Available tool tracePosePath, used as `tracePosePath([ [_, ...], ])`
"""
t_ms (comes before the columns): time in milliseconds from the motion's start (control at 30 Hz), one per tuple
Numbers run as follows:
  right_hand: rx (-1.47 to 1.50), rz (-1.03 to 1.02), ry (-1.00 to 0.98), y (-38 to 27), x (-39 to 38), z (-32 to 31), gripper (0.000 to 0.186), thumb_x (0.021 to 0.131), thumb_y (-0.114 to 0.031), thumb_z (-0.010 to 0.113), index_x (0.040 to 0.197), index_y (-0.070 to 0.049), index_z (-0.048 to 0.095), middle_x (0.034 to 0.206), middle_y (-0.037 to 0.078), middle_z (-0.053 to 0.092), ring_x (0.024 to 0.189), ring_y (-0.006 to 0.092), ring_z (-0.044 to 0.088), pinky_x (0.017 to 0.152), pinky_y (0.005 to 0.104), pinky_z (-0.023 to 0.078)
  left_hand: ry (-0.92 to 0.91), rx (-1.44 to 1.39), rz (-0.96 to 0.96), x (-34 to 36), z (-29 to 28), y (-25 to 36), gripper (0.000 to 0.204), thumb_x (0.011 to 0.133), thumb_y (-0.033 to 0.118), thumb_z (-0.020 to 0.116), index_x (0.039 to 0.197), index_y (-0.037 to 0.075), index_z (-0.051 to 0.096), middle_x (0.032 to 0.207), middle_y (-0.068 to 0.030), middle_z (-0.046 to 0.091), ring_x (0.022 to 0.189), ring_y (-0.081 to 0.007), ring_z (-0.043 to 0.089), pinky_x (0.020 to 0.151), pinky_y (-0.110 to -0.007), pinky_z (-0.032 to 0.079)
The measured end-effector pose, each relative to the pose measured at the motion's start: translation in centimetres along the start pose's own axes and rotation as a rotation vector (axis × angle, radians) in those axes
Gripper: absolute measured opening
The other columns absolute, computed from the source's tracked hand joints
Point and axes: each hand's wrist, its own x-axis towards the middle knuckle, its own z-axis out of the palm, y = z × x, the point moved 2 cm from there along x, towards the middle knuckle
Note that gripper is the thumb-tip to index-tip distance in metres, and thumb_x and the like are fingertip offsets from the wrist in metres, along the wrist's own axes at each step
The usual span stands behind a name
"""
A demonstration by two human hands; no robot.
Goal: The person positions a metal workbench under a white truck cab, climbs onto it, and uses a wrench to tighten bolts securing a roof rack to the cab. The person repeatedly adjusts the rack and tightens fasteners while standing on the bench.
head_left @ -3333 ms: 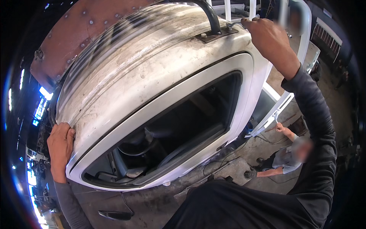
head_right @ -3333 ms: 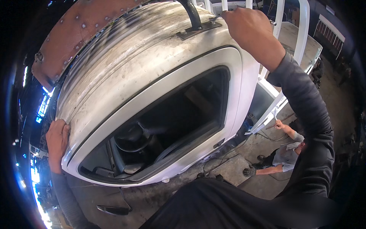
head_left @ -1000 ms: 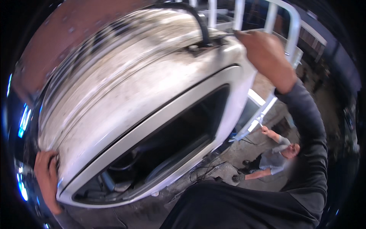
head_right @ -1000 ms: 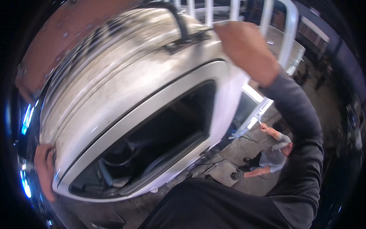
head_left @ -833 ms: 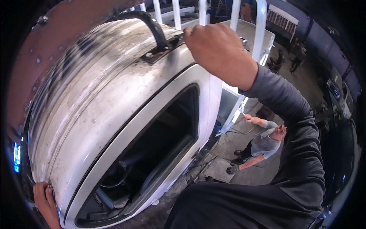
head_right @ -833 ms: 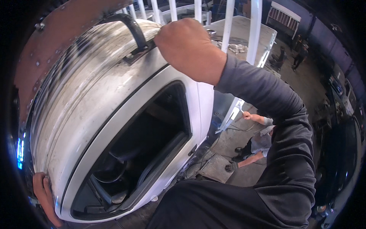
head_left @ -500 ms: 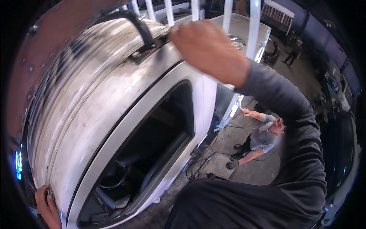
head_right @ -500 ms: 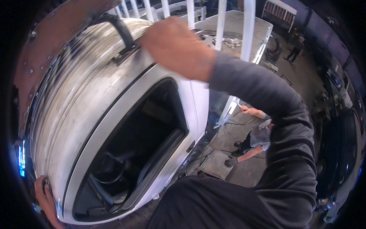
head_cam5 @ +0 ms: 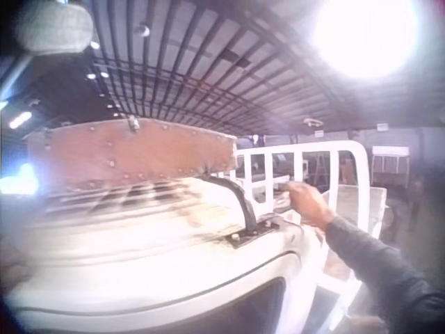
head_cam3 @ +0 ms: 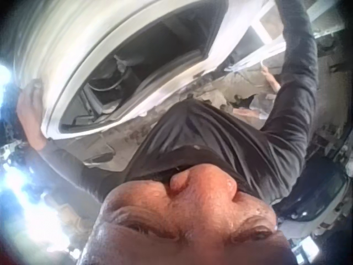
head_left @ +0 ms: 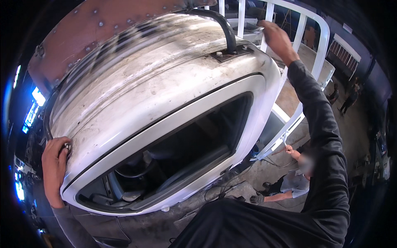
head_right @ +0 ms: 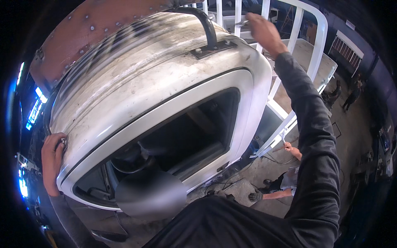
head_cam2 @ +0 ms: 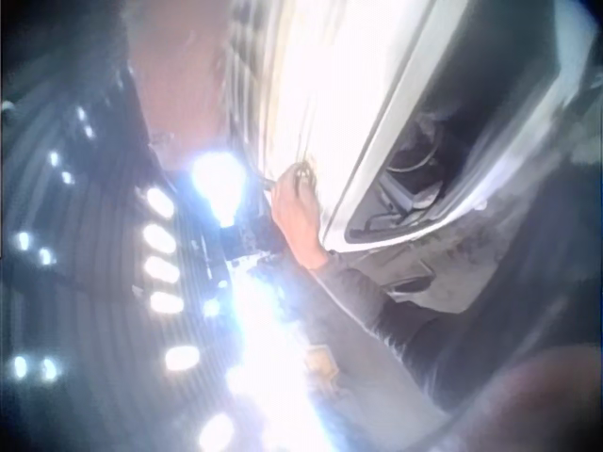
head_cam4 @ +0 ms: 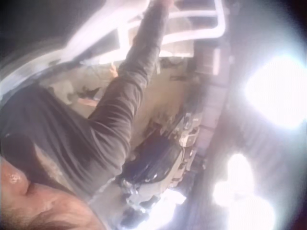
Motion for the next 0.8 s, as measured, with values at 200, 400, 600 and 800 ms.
tracePosePath([
  [200, -0.022, 0.172, -0.269, -4.3, -2.7, -3.8, 0.044, 0.102, -0.014, 0.053, 0.146, -0.008, 0.055, 0.131, 0.022, 0.066, 0.108, 0.0396, 0.068, 0.091, 0.0477, 0.054, 0.003, 0.248, -0.053, -1.8, 0.4, -2.6, 0.017, 0.093, 0.019, 0.065, 0.089, 0.002, 0.067, 0.088, -0.0183, 0.063, 0.088, -0.0383, 0.061, 0.079, -0.047, 0.048],
  [400, -0.022, -0.063, -0.335, -4.2, -4.0, -6.6, 0.036, 0.099, -0.015, 0.054, 0.132, -0.010, 0.067, 0.109, 0.018, 0.072, 0.091, 0.0343, 0.071, 0.078, 0.0423, 0.054, 0.018, -0.190, 0.004, -0.5, -2.4, -3.7, 0.027, 0.102, 0.023, 0.055, 0.118, 0.005, 0.069, 0.108, -0.0165, 0.071, 0.101, -0.0332, 0.067, 0.090, -0.042, 0.052],
  [600, -0.237, -0.132, -0.401, -9.7, -2.0, -8.1, 0.034, 0.095, -0.017, 0.057, 0.125, -0.010, 0.073, 0.093, 0.016, 0.077, 0.073, 0.0328, 0.073, 0.062, 0.0437, 0.057, 0.223, 0.063, -0.080, -2.3, -4.6, -4.9, 0.025, 0.098, 0.013, 0.062, 0.121, 0.011, 0.071, 0.109, -0.0070, 0.073, 0.095, -0.0191, 0.067, 0.089, -0.034, 0.052],
  [800, -0.002, 0.103, -0.313, -1.7, -5.9, -6.1, 0.037, 0.100, -0.011, 0.052, 0.134, -0.010, 0.067, 0.114, 0.021, 0.072, 0.101, 0.0368, 0.069, 0.088, 0.0442, 0.054, -0.154, -0.039, -0.040, -0.3, 0.8, -1.8, 0.029, 0.094, 0.013, 0.063, 0.119, 0.002, 0.070, 0.110, -0.0156, 0.070, 0.104, -0.0323, 0.067, 0.094, -0.041, 0.050],
])
